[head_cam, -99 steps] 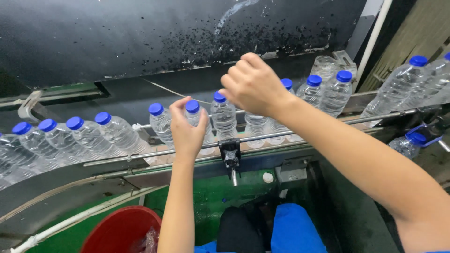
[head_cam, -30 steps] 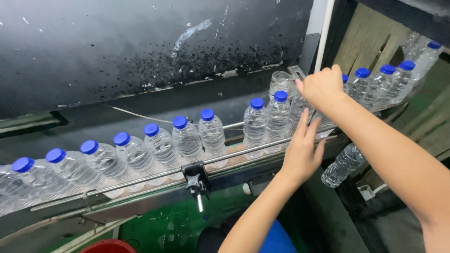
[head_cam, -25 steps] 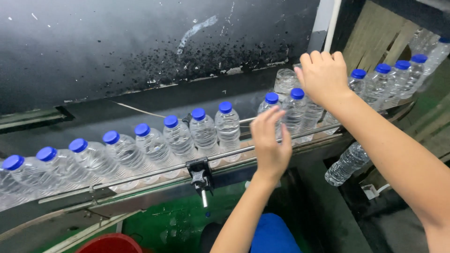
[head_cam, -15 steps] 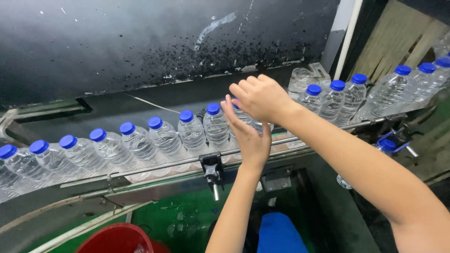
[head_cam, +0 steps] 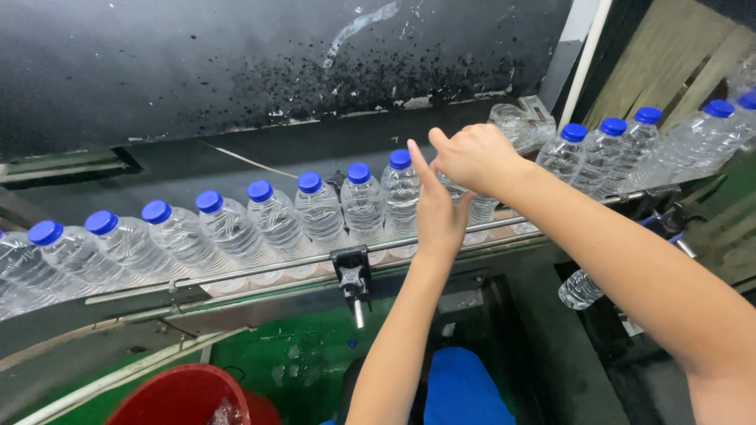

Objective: Tightening blue plastic caps on water bottles as they move along a conveyor belt in a production facility.

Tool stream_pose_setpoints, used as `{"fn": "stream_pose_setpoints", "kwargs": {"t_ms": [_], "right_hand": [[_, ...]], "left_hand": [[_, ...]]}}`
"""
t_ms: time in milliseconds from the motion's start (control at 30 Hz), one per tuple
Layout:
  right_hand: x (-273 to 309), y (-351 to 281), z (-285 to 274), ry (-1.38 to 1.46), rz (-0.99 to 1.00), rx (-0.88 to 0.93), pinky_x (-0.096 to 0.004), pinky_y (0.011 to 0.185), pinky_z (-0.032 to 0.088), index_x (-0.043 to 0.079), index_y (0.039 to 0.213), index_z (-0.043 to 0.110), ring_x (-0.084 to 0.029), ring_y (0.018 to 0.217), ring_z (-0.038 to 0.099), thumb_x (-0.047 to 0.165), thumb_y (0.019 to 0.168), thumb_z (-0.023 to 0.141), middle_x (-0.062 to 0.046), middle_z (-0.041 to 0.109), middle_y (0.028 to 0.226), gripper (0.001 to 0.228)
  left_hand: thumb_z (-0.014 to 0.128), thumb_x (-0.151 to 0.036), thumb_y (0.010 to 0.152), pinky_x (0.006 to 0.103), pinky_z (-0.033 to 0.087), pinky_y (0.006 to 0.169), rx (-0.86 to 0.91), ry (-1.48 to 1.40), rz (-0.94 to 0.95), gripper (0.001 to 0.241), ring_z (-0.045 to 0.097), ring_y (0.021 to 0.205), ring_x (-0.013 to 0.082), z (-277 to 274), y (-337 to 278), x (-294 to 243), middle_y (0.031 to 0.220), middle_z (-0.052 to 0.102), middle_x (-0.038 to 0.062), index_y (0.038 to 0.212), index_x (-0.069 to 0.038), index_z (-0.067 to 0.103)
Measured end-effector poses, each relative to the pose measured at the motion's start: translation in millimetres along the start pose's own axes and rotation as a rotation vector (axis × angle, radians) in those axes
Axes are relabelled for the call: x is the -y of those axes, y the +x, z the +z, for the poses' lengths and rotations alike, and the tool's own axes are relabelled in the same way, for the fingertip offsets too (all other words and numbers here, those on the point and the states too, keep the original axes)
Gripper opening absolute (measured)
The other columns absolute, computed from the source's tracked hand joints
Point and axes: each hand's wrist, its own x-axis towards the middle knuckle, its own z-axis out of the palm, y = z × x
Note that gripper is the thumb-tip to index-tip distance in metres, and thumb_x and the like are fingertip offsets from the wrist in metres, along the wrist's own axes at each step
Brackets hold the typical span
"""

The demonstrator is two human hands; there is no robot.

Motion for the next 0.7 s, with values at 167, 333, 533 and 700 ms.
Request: {"fn": "stream_pose_setpoints", "kwargs": {"t_ms": [167, 333, 533, 700], "right_hand": [[-18.5, 3.7, 49.3, 0.178, 0.319, 0.261, -0.041, 0.047, 0.056, 0.008, 0.087, 0.062, -0.029, 0.059, 0.071, 0.038, 0.093, 0.061, -0.013, 0.065, 0.060, 0.030], [-46.6, -6.5, 91.9, 0.136, 0.349, 0.240, -0.048, 0.048, 0.055, 0.006, 0.096, 0.063, -0.031, 0.060, 0.072, 0.038, 0.098, 0.052, -0.011, 0.065, 0.063, 0.034], [-10.2, -2.7, 6.8, -0.182, 0.174, -0.413, -0.032, 0.068, 0.044, 0.021, 0.103, 0.064, -0.018, 0.074, 0.063, 0.042, 0.099, 0.060, 0.002, 0.060, 0.074, 0.022], [12.6, 13.3, 12.0, 0.041, -0.123, -0.492, -0.030, 0.067, 0.050, 0.011, 0.130, 0.065, -0.020, 0.076, 0.061, 0.032, 0.099, 0.058, -0.002, 0.061, 0.077, 0.038]], "left_hand": [[0.085, -0.005, 0.074, 0.0434, 0.050, 0.105, -0.071, 0.141, 0.037, 0.122, 0.056, 0.130, 0.0368, 46.4, -1.6, 6.0, 0.138, 0.055, 0.023, 0.162, 0.001, 0.000], [0.074, -0.003, 0.082, 0.0525, 0.060, 0.083, -0.028, 0.272, 0.141, 0.094, 0.059, 0.122, 0.0433, 36.7, -24.7, -0.4, 0.158, 0.038, 0.021, 0.160, 0.000, 0.022], [0.060, 0.001, 0.091, 0.0507, 0.041, 0.114, -0.410, 0.327, 0.350, 0.059, 0.044, 0.139, 0.0391, -2.1, -20.8, 11.9, 0.154, 0.042, 0.018, 0.148, -0.002, 0.046], [0.067, 0.012, 0.078, 0.0571, 0.016, 0.122, -0.130, 0.174, 0.156, 0.098, 0.013, 0.150, 0.0539, 7.9, -15.0, 23.8, 0.161, 0.010, 0.038, 0.155, 0.016, 0.006]]}}
